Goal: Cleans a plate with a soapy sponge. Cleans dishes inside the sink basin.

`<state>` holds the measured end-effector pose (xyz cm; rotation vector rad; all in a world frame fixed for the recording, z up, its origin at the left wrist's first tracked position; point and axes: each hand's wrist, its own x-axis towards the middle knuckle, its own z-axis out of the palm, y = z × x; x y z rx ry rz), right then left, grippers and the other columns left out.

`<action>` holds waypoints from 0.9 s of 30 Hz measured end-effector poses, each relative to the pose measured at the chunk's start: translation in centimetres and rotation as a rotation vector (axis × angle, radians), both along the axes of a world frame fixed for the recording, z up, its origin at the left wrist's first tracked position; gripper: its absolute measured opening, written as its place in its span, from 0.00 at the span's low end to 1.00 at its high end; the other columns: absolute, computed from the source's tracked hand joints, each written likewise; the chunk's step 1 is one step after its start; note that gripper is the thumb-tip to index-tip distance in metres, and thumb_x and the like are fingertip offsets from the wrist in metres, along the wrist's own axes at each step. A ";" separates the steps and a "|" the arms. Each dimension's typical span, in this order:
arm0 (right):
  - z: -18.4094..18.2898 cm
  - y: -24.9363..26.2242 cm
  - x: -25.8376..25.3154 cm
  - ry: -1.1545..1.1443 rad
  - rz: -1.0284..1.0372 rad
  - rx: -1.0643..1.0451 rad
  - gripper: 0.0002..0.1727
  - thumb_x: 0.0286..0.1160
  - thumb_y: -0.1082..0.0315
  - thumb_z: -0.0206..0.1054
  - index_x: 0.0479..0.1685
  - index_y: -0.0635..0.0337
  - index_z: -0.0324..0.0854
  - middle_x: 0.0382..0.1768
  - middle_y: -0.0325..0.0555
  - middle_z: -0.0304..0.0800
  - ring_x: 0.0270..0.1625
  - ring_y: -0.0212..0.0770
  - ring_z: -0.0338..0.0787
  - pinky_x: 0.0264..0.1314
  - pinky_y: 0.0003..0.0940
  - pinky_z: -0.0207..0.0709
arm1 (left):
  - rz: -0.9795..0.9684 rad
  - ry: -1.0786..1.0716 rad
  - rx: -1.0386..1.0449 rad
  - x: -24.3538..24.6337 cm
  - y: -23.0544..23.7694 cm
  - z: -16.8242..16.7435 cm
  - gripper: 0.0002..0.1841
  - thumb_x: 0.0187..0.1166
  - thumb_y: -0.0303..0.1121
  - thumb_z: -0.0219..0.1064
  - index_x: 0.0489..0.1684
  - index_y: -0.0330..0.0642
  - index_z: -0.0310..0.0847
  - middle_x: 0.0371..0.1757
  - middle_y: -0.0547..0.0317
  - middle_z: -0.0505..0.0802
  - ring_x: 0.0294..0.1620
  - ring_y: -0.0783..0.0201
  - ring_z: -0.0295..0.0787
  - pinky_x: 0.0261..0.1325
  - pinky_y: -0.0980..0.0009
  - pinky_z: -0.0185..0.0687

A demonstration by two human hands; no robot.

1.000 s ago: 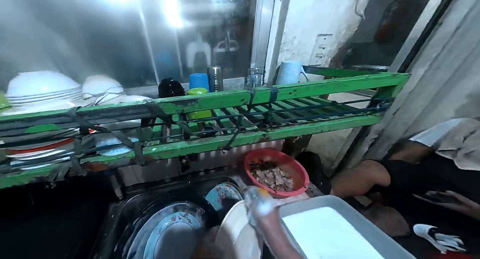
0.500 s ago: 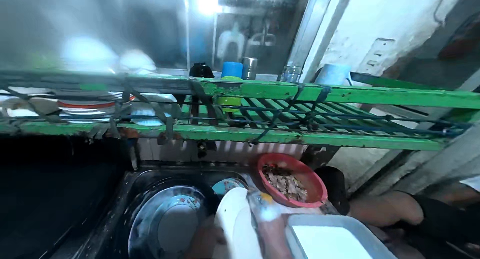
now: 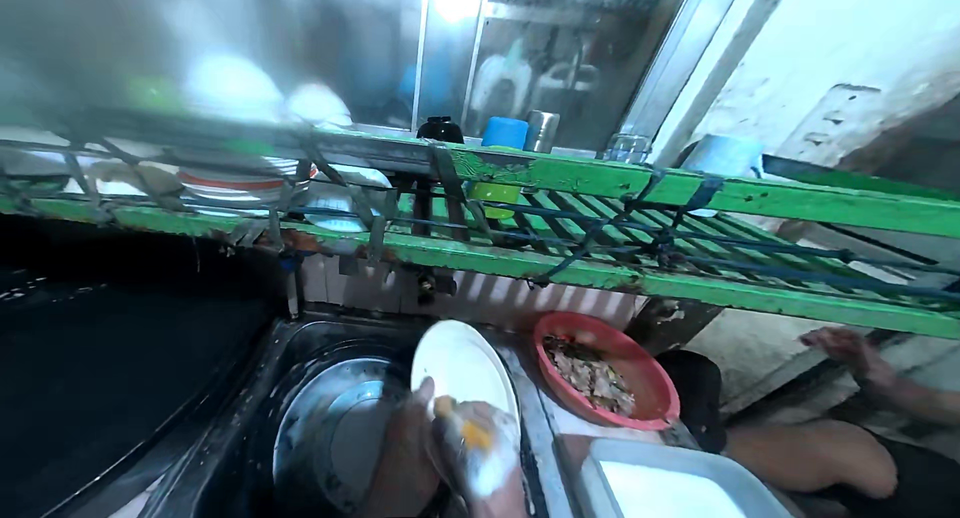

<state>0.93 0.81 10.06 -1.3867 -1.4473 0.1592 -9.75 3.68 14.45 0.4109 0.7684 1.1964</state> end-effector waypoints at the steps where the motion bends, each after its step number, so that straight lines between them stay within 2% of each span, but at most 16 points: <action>1: -0.8 -0.4 0.2 -0.006 0.031 0.037 0.19 0.62 0.60 0.77 0.46 0.66 0.93 0.47 0.55 0.95 0.56 0.50 0.92 0.67 0.49 0.80 | 0.028 -0.040 -0.029 -0.4 0.8 0.5 0.20 0.94 0.41 0.47 0.62 0.34 0.77 0.44 0.45 0.93 0.45 0.55 0.94 0.47 0.57 0.92; 2: -1.7 -0.5 1.1 0.039 0.020 0.025 0.21 0.62 0.60 0.77 0.48 0.68 0.91 0.48 0.55 0.94 0.57 0.47 0.91 0.69 0.45 0.81 | 0.038 -0.067 -0.042 -0.9 1.1 0.8 0.22 0.94 0.42 0.46 0.65 0.33 0.77 0.49 0.42 0.93 0.49 0.52 0.94 0.51 0.54 0.91; 4: -2.9 0.3 4.1 0.191 -0.096 -0.124 0.29 0.67 0.61 0.76 0.59 0.78 0.81 0.54 0.62 0.92 0.60 0.44 0.91 0.70 0.37 0.82 | 0.005 -0.055 -0.048 -1.8 0.4 0.7 0.20 0.94 0.39 0.47 0.65 0.32 0.77 0.49 0.41 0.93 0.50 0.51 0.94 0.53 0.51 0.92; 6: -3.6 1.8 6.8 0.251 -0.228 -0.280 0.35 0.74 0.57 0.73 0.71 0.79 0.73 0.63 0.67 0.86 0.66 0.49 0.87 0.75 0.42 0.77 | -0.081 0.030 -0.054 -2.1 -1.3 0.0 0.11 0.90 0.29 0.51 0.58 0.34 0.76 0.42 0.48 0.93 0.43 0.57 0.94 0.49 0.56 0.92; 7: -3.2 2.2 6.9 0.244 -0.252 -0.282 0.34 0.73 0.57 0.73 0.69 0.79 0.76 0.60 0.67 0.88 0.62 0.50 0.89 0.71 0.44 0.80 | -0.125 0.106 -0.078 -1.9 -2.1 -0.1 0.08 0.84 0.22 0.54 0.54 0.34 0.75 0.38 0.50 0.92 0.39 0.58 0.93 0.45 0.57 0.91; 8: -2.3 2.1 6.1 0.230 -0.218 -0.274 0.32 0.72 0.58 0.74 0.66 0.78 0.79 0.57 0.66 0.90 0.59 0.50 0.91 0.67 0.44 0.83 | -0.188 0.216 -0.066 -1.5 -2.7 -0.1 0.11 0.75 0.17 0.56 0.52 0.33 0.75 0.36 0.51 0.91 0.36 0.60 0.91 0.42 0.59 0.90; 10: -0.6 0.8 3.5 0.203 0.015 -0.212 0.28 0.70 0.61 0.72 0.63 0.78 0.80 0.60 0.63 0.89 0.65 0.47 0.89 0.74 0.40 0.80 | -0.387 0.501 0.040 -0.6 -3.2 0.2 0.21 0.63 0.12 0.58 0.57 0.30 0.74 0.39 0.53 0.87 0.38 0.65 0.87 0.43 0.65 0.85; 12: 1.3 0.4 1.4 0.133 0.177 -0.137 0.27 0.66 0.60 0.70 0.58 0.77 0.86 0.69 0.65 0.86 0.79 0.56 0.80 0.89 0.50 0.62 | -0.609 0.799 0.131 -0.2 -2.6 1.4 0.18 0.77 0.15 0.58 0.65 0.27 0.72 0.48 0.48 0.84 0.46 0.63 0.82 0.52 0.66 0.80; 13: 1.5 0.5 1.5 0.153 0.180 -0.133 0.28 0.66 0.60 0.70 0.58 0.78 0.85 0.69 0.65 0.86 0.79 0.57 0.80 0.89 0.52 0.60 | -0.663 0.900 0.156 -0.1 -2.5 1.8 0.19 0.77 0.16 0.59 0.67 0.26 0.72 0.52 0.45 0.85 0.50 0.60 0.82 0.55 0.63 0.79; 14: 1.5 0.7 2.3 0.234 0.120 -0.168 0.28 0.68 0.62 0.70 0.60 0.81 0.81 0.65 0.65 0.88 0.74 0.53 0.85 0.84 0.48 0.69 | -0.685 0.921 0.174 -0.4 -2.6 1.8 0.25 0.73 0.15 0.59 0.73 0.25 0.70 0.59 0.37 0.86 0.57 0.53 0.84 0.62 0.56 0.80; 15: 1.4 1.2 3.7 0.312 0.008 -0.222 0.27 0.73 0.62 0.70 0.62 0.80 0.77 0.57 0.62 0.90 0.62 0.47 0.90 0.70 0.42 0.82 | -0.672 0.896 0.174 -0.6 -3.1 2.0 0.29 0.70 0.14 0.59 0.76 0.26 0.69 0.62 0.34 0.85 0.60 0.49 0.84 0.64 0.53 0.79; 17: 1.3 2.8 6.9 0.455 -0.166 -0.262 0.23 0.78 0.66 0.68 0.65 0.77 0.77 0.51 0.62 0.88 0.50 0.47 0.89 0.56 0.45 0.85 | -0.643 0.809 0.154 -1.4 -4.4 2.6 0.30 0.69 0.12 0.57 0.77 0.26 0.67 0.61 0.36 0.84 0.58 0.53 0.82 0.62 0.56 0.78; 20: 3.5 2.6 7.5 0.342 -0.202 -0.331 0.21 0.77 0.68 0.69 0.62 0.78 0.79 0.53 0.63 0.89 0.54 0.47 0.90 0.61 0.44 0.84 | -0.699 0.720 0.060 -2.0 -4.1 3.0 0.26 0.72 0.14 0.58 0.74 0.27 0.68 0.53 0.44 0.84 0.50 0.60 0.82 0.56 0.61 0.79; 22: 5.3 0.5 4.9 0.126 -0.050 -0.396 0.24 0.77 0.60 0.70 0.60 0.75 0.82 0.54 0.61 0.92 0.58 0.46 0.91 0.67 0.42 0.82 | -0.813 0.758 0.080 -1.7 -2.9 3.3 0.21 0.73 0.18 0.60 0.67 0.30 0.71 0.49 0.48 0.85 0.47 0.61 0.83 0.52 0.61 0.80; 25: 4.4 -0.1 1.9 -0.046 0.113 -0.072 0.20 0.66 0.54 0.75 0.47 0.62 0.92 0.43 0.47 0.97 0.50 0.40 0.94 0.61 0.42 0.86 | -0.798 0.823 0.145 -1.0 -1.7 3.7 0.19 0.70 0.15 0.62 0.61 0.32 0.74 0.50 0.52 0.84 0.49 0.64 0.81 0.54 0.65 0.80; 27: 4.4 1.1 3.4 0.091 0.040 -0.191 0.20 0.69 0.63 0.75 0.51 0.72 0.88 0.44 0.54 0.95 0.46 0.39 0.94 0.57 0.38 0.88 | -0.669 0.729 0.087 -1.3 -1.8 3.4 0.28 0.62 0.10 0.60 0.67 0.31 0.74 0.51 0.48 0.86 0.47 0.61 0.84 0.51 0.62 0.81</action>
